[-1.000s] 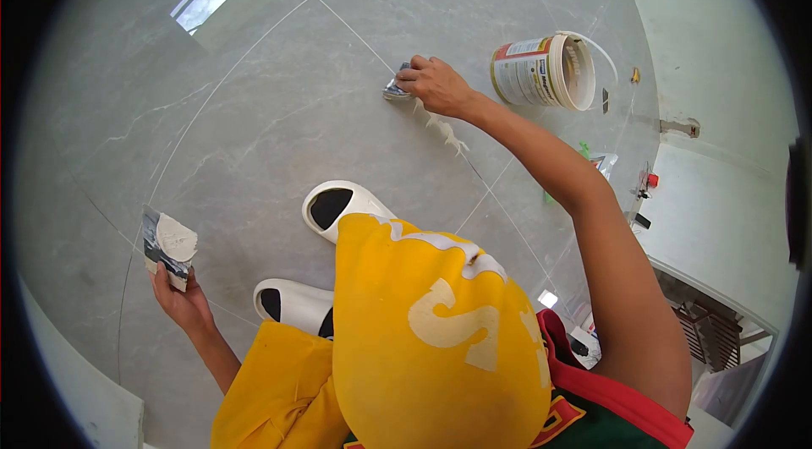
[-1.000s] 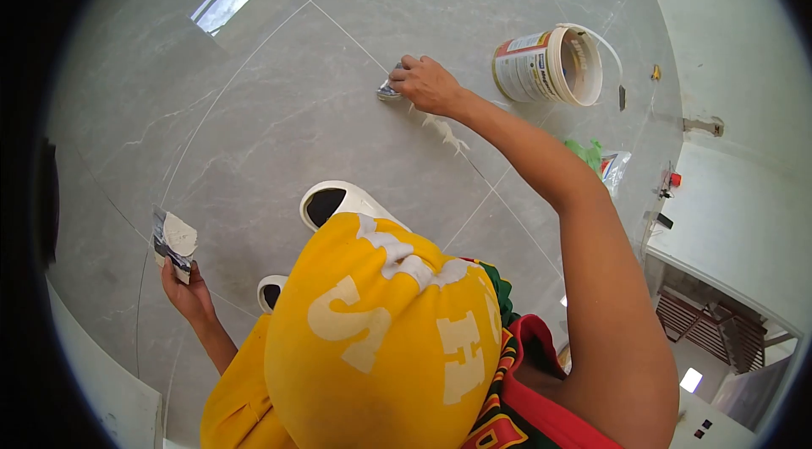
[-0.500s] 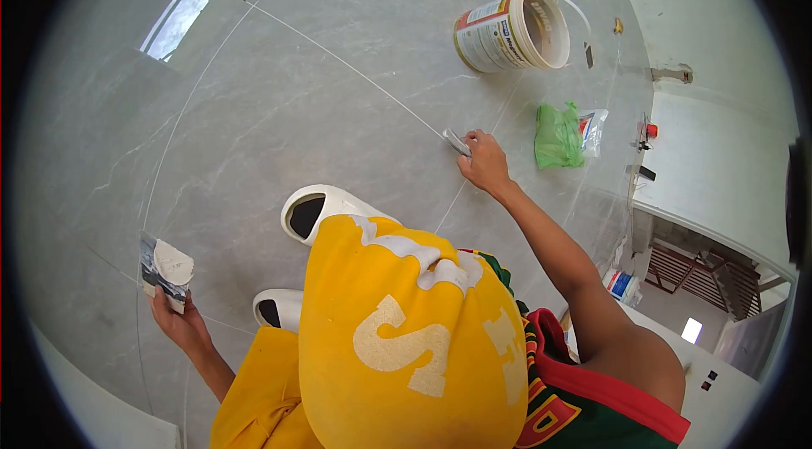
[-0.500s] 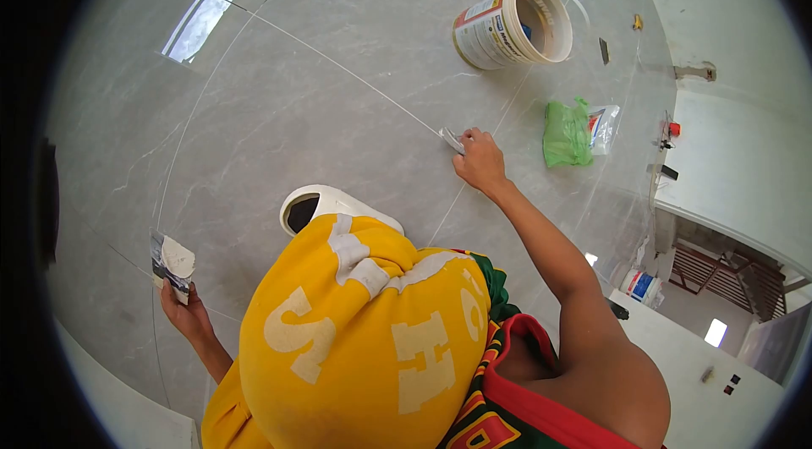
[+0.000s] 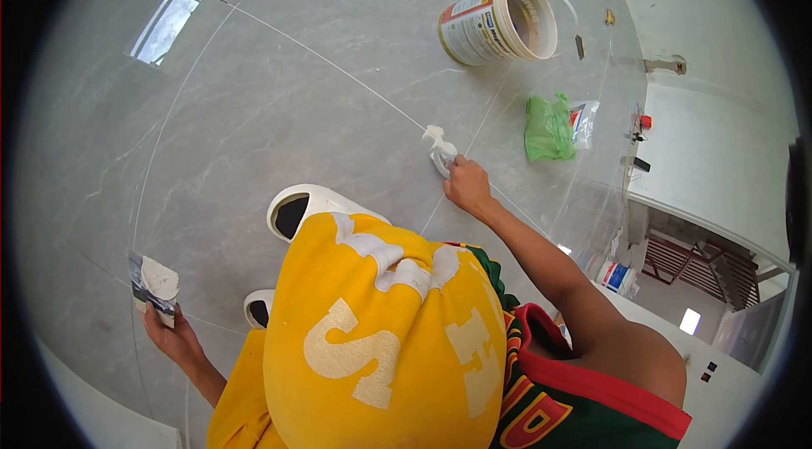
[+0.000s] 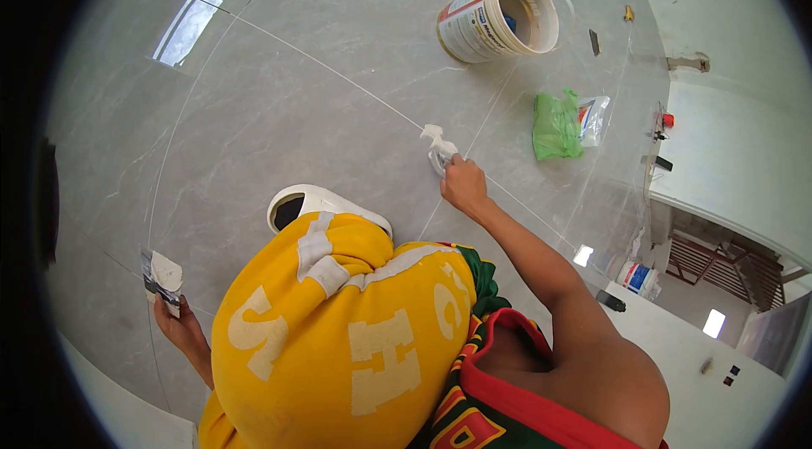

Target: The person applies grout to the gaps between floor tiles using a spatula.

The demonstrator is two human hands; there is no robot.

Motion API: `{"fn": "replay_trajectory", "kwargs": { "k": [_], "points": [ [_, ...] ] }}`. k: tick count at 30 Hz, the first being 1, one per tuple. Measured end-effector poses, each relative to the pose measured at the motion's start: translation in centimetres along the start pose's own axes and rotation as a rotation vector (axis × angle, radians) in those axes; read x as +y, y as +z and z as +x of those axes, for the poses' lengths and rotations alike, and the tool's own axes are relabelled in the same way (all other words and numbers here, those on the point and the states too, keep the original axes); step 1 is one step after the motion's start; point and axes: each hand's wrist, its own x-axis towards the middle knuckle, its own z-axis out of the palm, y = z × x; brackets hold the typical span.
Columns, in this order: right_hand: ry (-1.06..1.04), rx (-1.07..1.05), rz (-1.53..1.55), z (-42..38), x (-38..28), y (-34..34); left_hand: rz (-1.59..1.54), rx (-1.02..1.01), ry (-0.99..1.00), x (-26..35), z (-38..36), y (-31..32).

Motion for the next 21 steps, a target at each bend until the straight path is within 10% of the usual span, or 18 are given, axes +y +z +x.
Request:
{"fn": "replay_trajectory", "kwargs": {
  "k": [5,11,21],
  "points": [
    [-0.035,0.055,-0.034,-1.2,0.6,3.0,-0.027,-0.033,0.014,0.0,0.3,0.0],
    [0.776,0.124,0.506,0.0,6.8,4.7,-0.004,0.001,0.050,0.1,-0.1,0.0],
    [0.541,0.163,0.738,15.6,-9.8,-4.3,-0.094,0.044,0.029,-0.1,-0.5,0.7]
  ]
}}
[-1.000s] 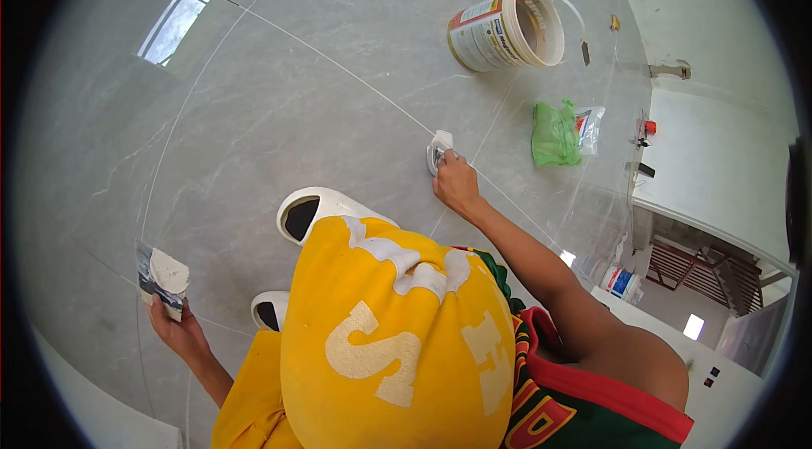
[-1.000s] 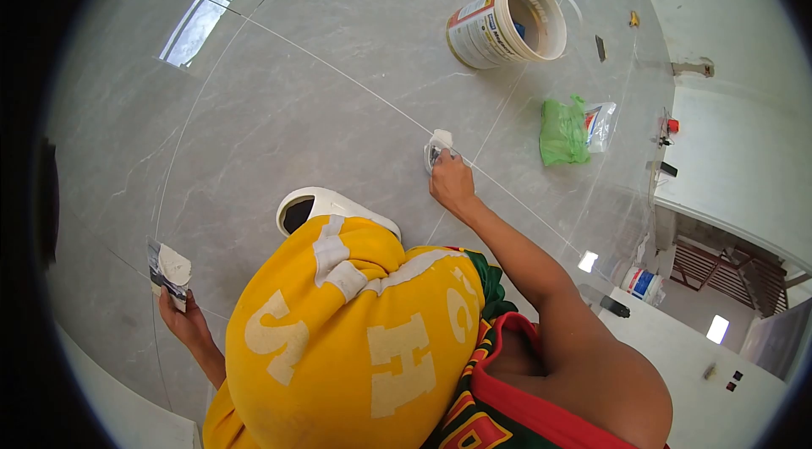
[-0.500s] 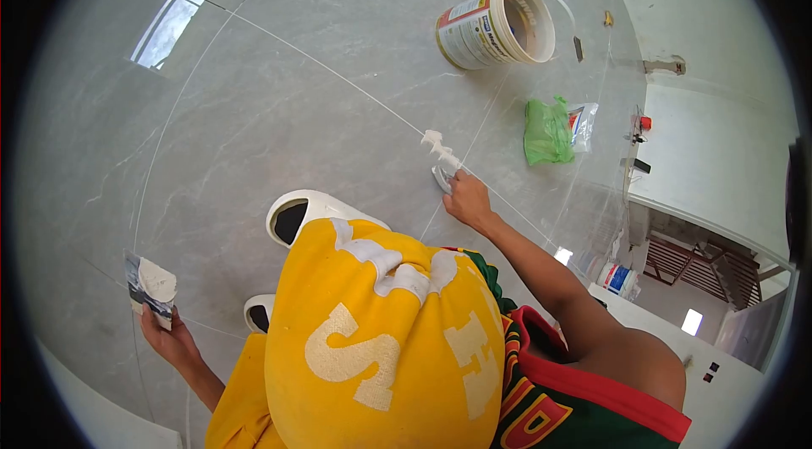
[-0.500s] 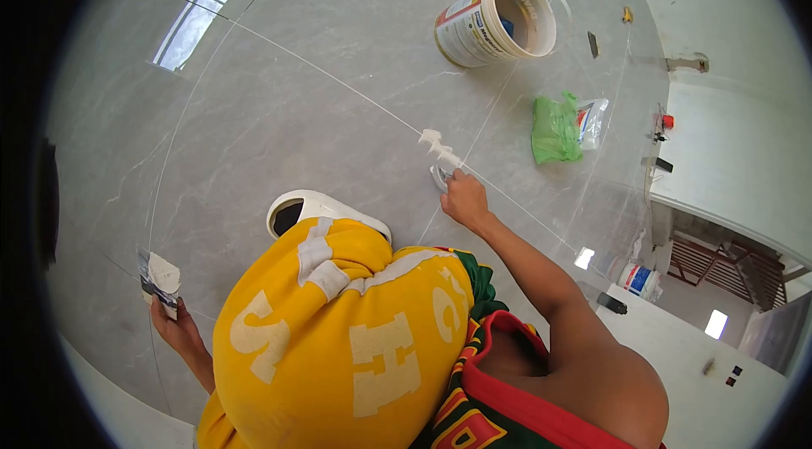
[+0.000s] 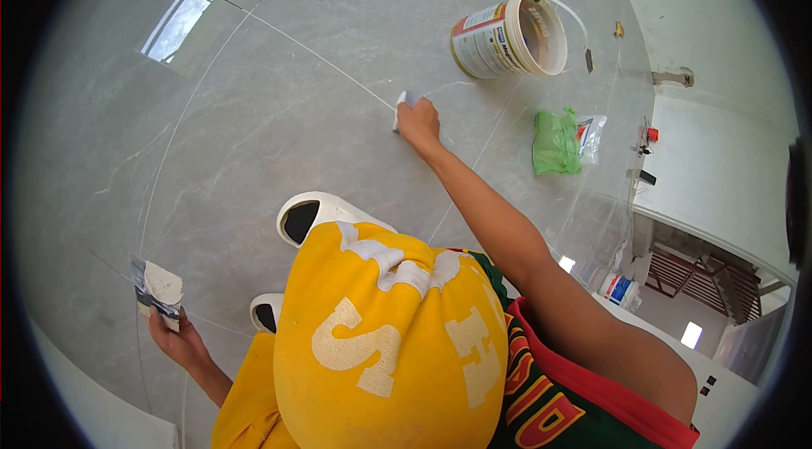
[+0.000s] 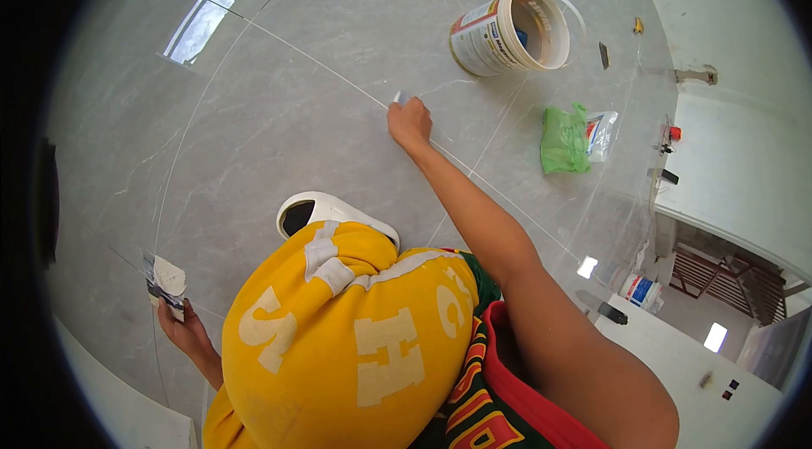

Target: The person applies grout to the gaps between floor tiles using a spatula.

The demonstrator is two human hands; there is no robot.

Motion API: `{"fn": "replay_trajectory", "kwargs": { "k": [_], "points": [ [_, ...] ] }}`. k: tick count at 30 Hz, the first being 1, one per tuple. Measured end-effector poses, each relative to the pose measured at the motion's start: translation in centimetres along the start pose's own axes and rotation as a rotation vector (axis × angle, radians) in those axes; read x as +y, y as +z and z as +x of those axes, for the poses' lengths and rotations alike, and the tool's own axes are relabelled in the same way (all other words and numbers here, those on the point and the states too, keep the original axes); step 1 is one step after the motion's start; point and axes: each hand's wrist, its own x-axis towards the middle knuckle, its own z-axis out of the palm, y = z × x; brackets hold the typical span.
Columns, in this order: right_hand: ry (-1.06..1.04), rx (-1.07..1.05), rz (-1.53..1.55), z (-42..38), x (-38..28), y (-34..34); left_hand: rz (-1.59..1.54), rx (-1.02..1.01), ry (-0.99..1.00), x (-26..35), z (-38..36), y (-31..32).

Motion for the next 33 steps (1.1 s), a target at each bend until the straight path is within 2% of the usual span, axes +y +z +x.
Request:
{"fn": "replay_trajectory", "kwargs": {
  "k": [2,5,7,8,10,13,16,19,20,23,24,27,30,33],
  "points": [
    [-0.097,-0.260,0.244,2.6,-1.5,0.5,-0.020,-0.019,0.013,-0.1,0.2,0.1],
    [-0.206,-0.263,0.294,3.0,1.0,-4.8,-0.012,-0.045,0.050,-0.3,0.4,-0.5],
    [-0.284,-0.153,0.088,4.0,8.3,-7.6,-0.047,-0.003,0.014,-0.5,0.2,-0.5],
    [-0.303,-0.101,-0.024,2.0,10.3,-9.4,-0.046,0.008,-0.002,-0.6,0.3,-1.0],
    [-0.384,-0.099,-0.442,-1.6,14.5,-11.0,-0.041,0.032,-0.027,-0.6,0.4,-1.0],
    [-0.610,0.089,-0.447,-4.8,17.5,-9.9,-0.035,0.044,-0.046,-0.3,0.3,-0.9],
    [-0.626,0.073,-0.779,-6.1,20.0,-5.3,-0.036,-0.018,-0.056,-0.1,0.6,-1.1],
    [-0.597,-0.150,-0.754,-7.5,17.7,-8.4,-0.031,-0.032,-0.026,0.2,0.6,-0.5],
    [-0.583,-0.050,-0.651,-6.5,18.6,-8.9,-0.031,-0.047,-0.024,0.3,0.8,-0.7],
    [-0.631,0.045,-0.751,-6.5,19.9,-6.3,-0.029,-0.015,-0.015,0.0,0.4,-0.6],
    [-0.621,-0.054,-0.753,-7.0,19.8,-6.7,-0.032,0.009,-0.006,-0.1,0.5,-0.5],
    [-0.270,0.019,-0.568,-6.5,20.4,-9.5,-0.044,0.005,-0.045,-0.5,0.8,-1.6],
    [0.328,0.049,-0.124,-2.5,21.5,-9.0,-0.044,0.039,-0.029,-0.1,-0.1,-0.2],
    [0.210,0.181,-0.096,-0.7,18.9,-3.2,-0.034,0.045,-0.028,-0.5,-0.2,-0.8]
  ]
}}
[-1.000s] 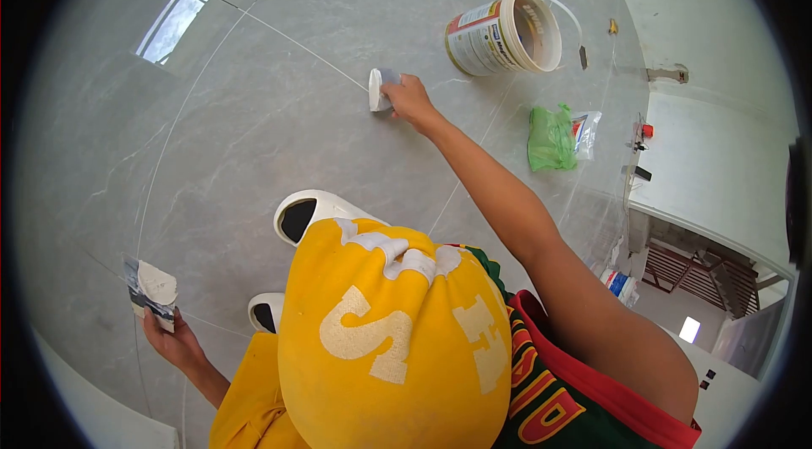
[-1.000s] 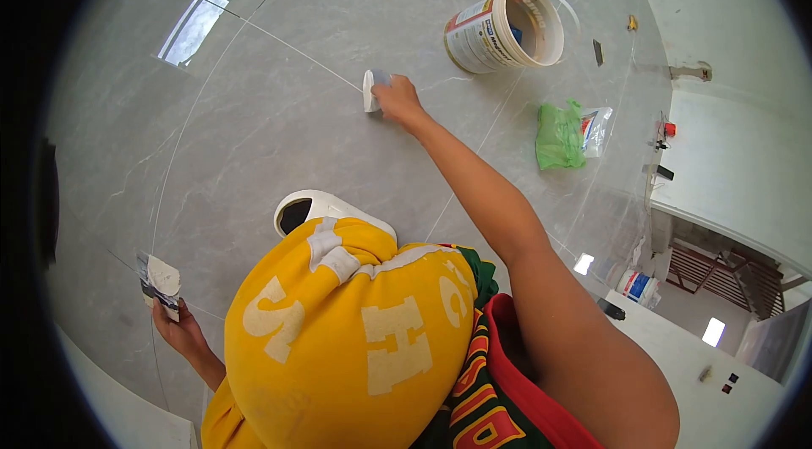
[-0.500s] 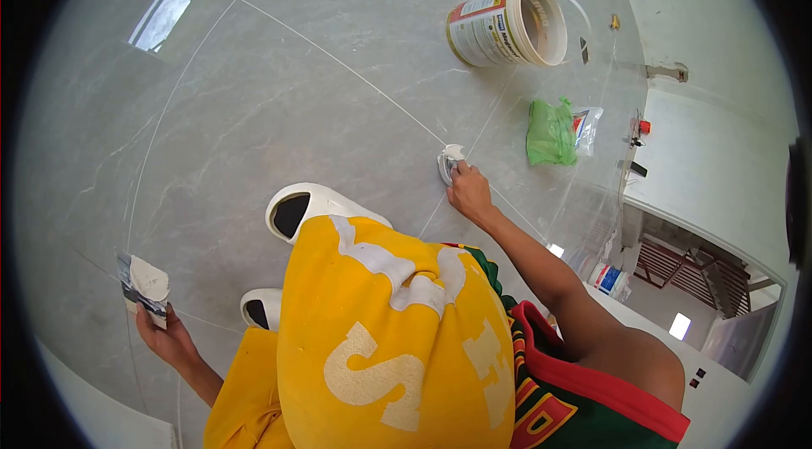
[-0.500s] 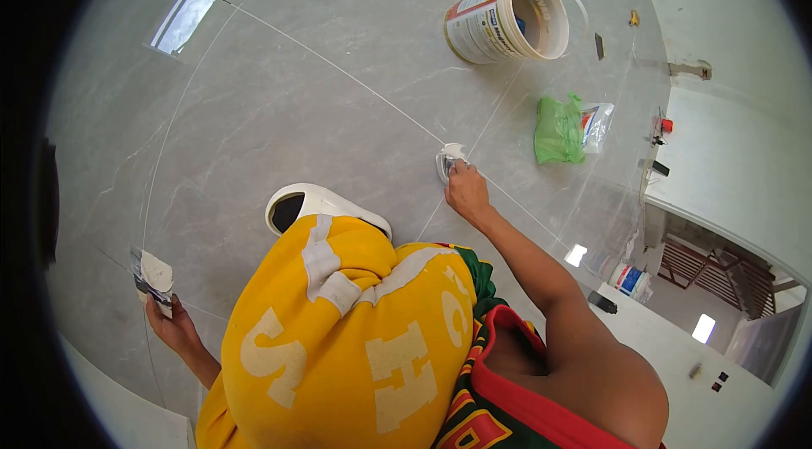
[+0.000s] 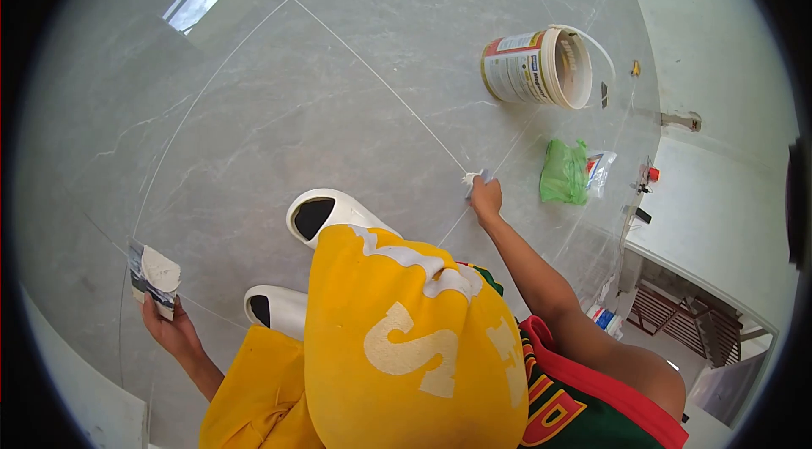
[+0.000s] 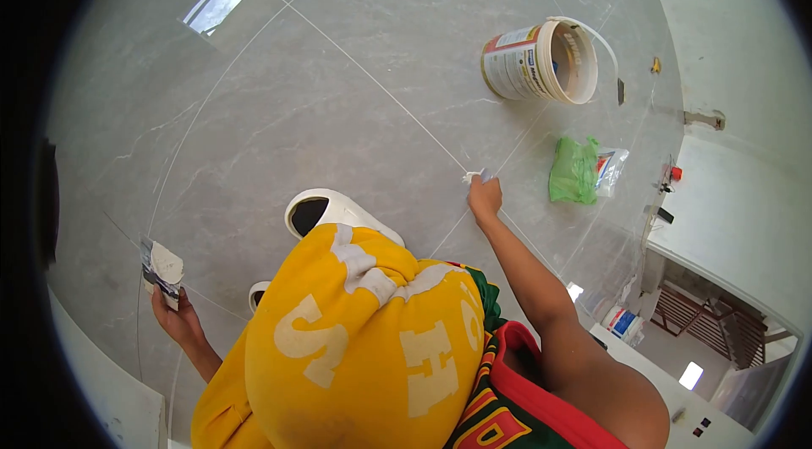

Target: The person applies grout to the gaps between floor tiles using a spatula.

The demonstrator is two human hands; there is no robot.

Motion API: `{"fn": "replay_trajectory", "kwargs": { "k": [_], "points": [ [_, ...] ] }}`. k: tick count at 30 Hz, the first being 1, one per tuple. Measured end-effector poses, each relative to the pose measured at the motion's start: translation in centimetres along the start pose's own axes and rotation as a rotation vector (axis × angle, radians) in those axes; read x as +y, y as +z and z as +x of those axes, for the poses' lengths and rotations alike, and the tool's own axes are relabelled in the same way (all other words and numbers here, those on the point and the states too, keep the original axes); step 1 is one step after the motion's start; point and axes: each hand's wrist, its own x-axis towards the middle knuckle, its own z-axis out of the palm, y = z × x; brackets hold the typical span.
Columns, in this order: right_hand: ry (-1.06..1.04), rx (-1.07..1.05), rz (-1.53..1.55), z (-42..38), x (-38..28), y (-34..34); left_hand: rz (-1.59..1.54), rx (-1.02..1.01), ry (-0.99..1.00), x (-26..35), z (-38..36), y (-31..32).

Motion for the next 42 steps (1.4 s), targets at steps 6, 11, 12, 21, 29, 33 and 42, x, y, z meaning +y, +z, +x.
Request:
{"fn": "replay_trajectory", "kwargs": {
  "k": [6,11,12,21,29,33,42],
  "points": [
    [-0.139,-0.159,0.166,-4.0,-22.4,5.0,-0.040,0.002,0.017,-0.2,-0.5,1.8],
    [-0.314,-0.440,0.357,-4.2,-37.0,7.2,-0.098,-0.129,0.030,0.1,-1.1,5.1],
    [-0.380,-0.531,0.379,-4.9,-38.6,6.5,-0.107,-0.178,0.041,0.1,-1.3,6.0],
    [-0.266,-1.503,0.616,-26.3,-35.4,-0.5,-0.143,-0.152,0.484,-2.1,-1.6,10.2],
    [0.033,-1.740,0.653,-29.9,-34.6,1.5,0.306,-0.212,1.137,-1.7,-2.8,10.5],
    [-0.034,-1.876,0.669,-31.3,-34.2,1.6,0.530,-0.312,1.355,-1.1,-1.6,7.8],
    [-0.850,-1.654,0.542,-30.1,-36.5,-1.1,0.177,-0.151,0.402,-2.7,0.2,5.9]
  ]
}}
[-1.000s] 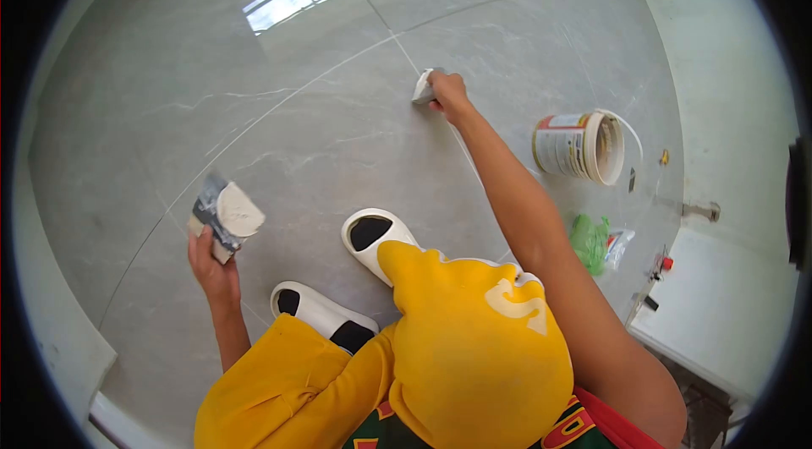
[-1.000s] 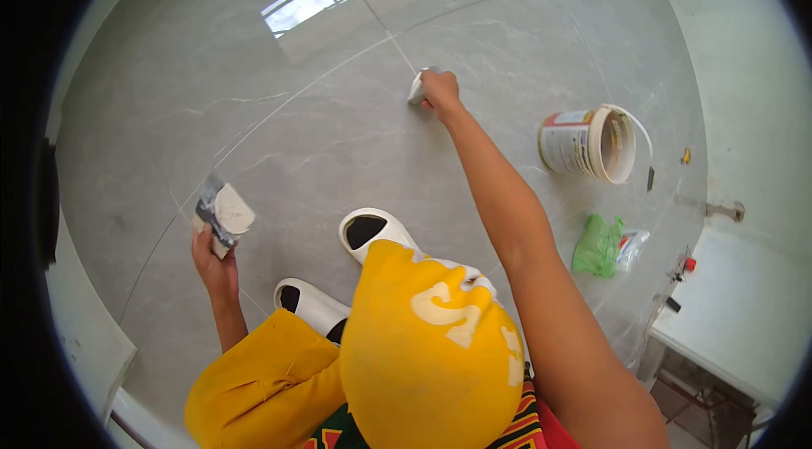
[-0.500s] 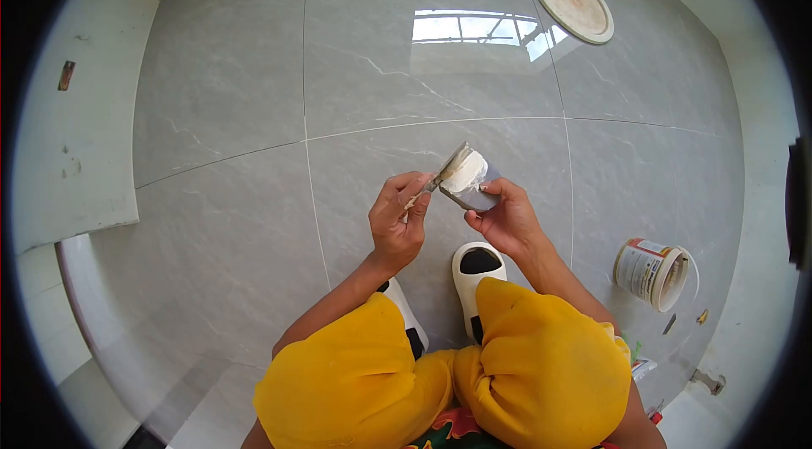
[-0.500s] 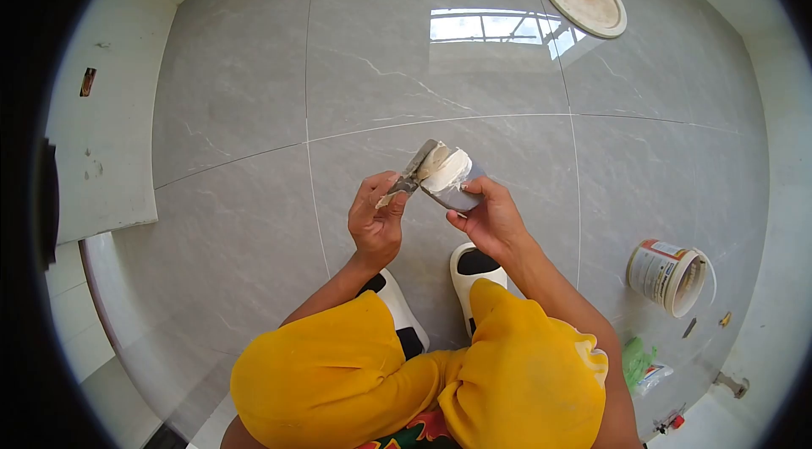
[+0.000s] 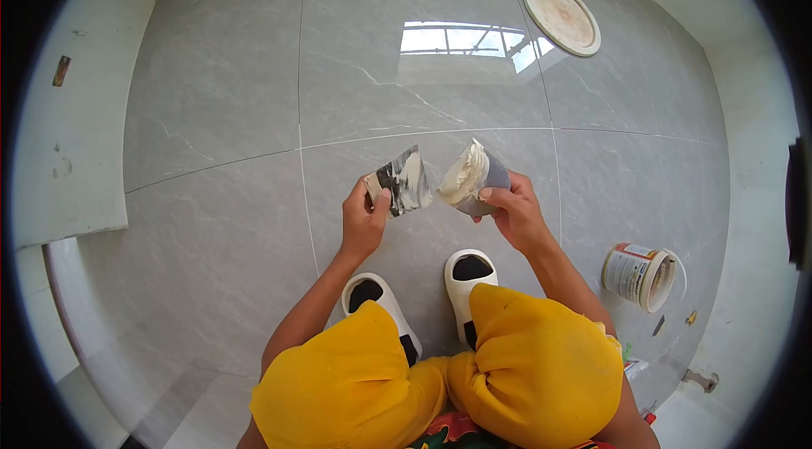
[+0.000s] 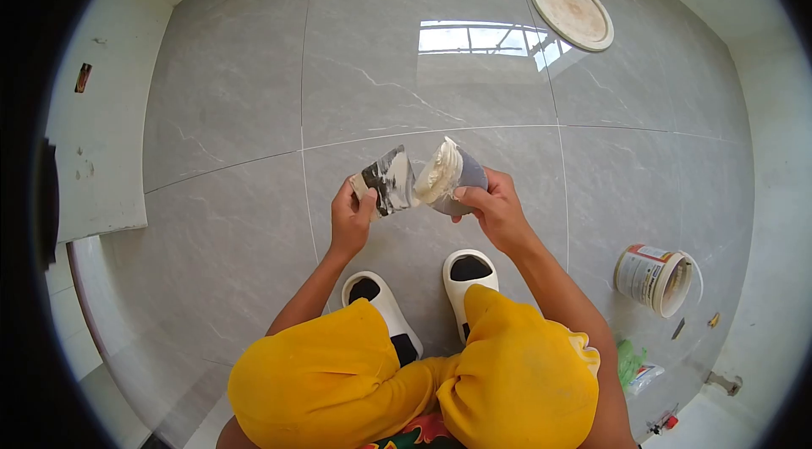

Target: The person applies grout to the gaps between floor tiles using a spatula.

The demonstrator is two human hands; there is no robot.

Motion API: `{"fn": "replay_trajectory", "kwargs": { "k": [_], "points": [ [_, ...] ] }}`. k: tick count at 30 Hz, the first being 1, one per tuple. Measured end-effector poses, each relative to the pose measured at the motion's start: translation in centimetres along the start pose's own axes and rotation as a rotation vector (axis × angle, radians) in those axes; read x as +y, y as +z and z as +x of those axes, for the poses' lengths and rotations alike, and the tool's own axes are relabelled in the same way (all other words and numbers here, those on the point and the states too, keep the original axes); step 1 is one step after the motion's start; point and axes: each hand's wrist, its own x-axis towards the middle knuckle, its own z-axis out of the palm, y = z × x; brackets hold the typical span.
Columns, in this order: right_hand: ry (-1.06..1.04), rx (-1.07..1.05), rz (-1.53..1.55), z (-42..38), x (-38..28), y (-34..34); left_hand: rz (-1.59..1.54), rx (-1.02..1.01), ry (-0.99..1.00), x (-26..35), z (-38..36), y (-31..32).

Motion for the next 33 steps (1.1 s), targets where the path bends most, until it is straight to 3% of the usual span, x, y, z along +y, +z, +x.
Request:
{"fn": "replay_trajectory", "kwargs": {
  "k": [1,4,8,12,16,19,22,24,28,33],
  "points": [
    [-0.047,0.010,-0.303,0.0,-0.4,-0.2,-0.280,-0.021,-0.152,-0.3,0.4,0.4],
    [-0.632,-0.046,-1.017,0.8,-1.8,1.5,-0.701,0.007,-0.601,1.8,0.0,1.5],
    [-0.894,-0.134,-1.588,1.3,-0.8,1.5,-0.787,0.013,-0.527,4.9,-0.3,2.2],
    [-0.825,-0.227,-1.864,1.7,-2.8,-1.5,-0.699,-0.001,-0.436,5.7,-0.4,0.7],
    [-0.906,-0.224,-1.766,1.5,-5.6,1.6,-0.475,-0.020,-0.238,5.6,0.7,-0.4],
    [-0.818,-0.385,-1.891,1.4,-6.5,3.1,-0.372,-0.004,-0.130,6.4,0.9,0.1],
    [-0.840,-0.412,-1.876,2.2,-7.6,3.9,-0.375,-0.006,-0.185,6.6,1.1,-0.8],
    [-0.848,-0.381,-1.807,2.1,-7.8,5.5,-0.258,-0.008,-0.107,6.2,1.1,-0.3],
    [-0.766,-0.515,-1.995,2.9,-8.1,5.4,-0.161,0.055,-0.032,4.6,1.2,-0.7],
    [-0.857,-0.490,-1.933,2.7,-7.1,7.7,-0.208,0.026,-0.078,5.9,0.8,-0.9]
  ]
}}
